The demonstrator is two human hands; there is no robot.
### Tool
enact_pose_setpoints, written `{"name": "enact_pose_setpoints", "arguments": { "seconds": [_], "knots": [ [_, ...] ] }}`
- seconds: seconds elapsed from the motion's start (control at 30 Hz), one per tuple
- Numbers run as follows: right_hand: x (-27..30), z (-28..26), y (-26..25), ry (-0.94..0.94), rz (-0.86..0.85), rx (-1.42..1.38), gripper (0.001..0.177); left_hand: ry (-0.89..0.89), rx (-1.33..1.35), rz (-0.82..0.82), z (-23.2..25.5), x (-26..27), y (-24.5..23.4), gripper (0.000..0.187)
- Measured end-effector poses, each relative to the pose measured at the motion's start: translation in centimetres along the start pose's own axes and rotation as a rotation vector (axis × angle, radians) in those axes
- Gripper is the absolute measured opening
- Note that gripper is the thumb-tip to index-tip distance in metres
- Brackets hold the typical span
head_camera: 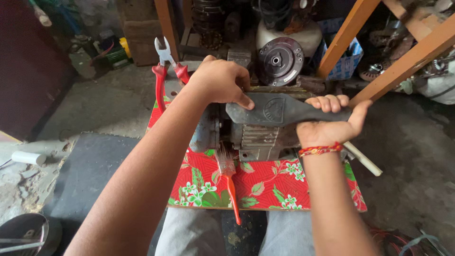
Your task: The person cleans the surface of a metal water pump assembly with a brush and then uses a wrench to tighten or loosen bolts on the motor housing.
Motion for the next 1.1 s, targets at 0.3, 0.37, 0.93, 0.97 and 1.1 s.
{"name": "enact_pose_setpoints", "arguments": {
  "seconds": [0.3,0.37,0.93,0.97,1.1],
  "knots": [
    [-2.1,-12.0,-4.7,-0.323,0.015,-0.022,0.044,-0.256,-0.173,0.258,-0.9,-0.6,0.4,0.064],
    [-3.3,-6.8,-3.2,-0.501,-0.080,0.646,0.040,-0.303,-0.110,0.301,-1.7,-0.8,0.9,0.064],
    [-5.0,-6.1,-3.7,-0.046,-0.016,0.113,0.042,-0.393,-0.217,0.234,-4.1,-1.1,1.9,0.049],
    [-5.0,-6.9,-3.6,-0.057,-0.013,0.120,0.042,-0.366,-0.204,0.240,-4.0,-1.1,1.8,0.049],
    [-4.1,-15.3,-5.8,-0.427,0.101,0.492,0.044,-0.295,-0.197,0.253,-4.0,-0.9,1.6,0.048]
  ]
}}
Point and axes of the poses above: each hand's wrist, its own x-axis away from the middle knuckle, its own y-axis out of the palm, z = x × y, the point moved 4 cm from there along -x, towards the middle knuckle, and after that the axes turned 15 degrees about y, right-handed, at the moved point
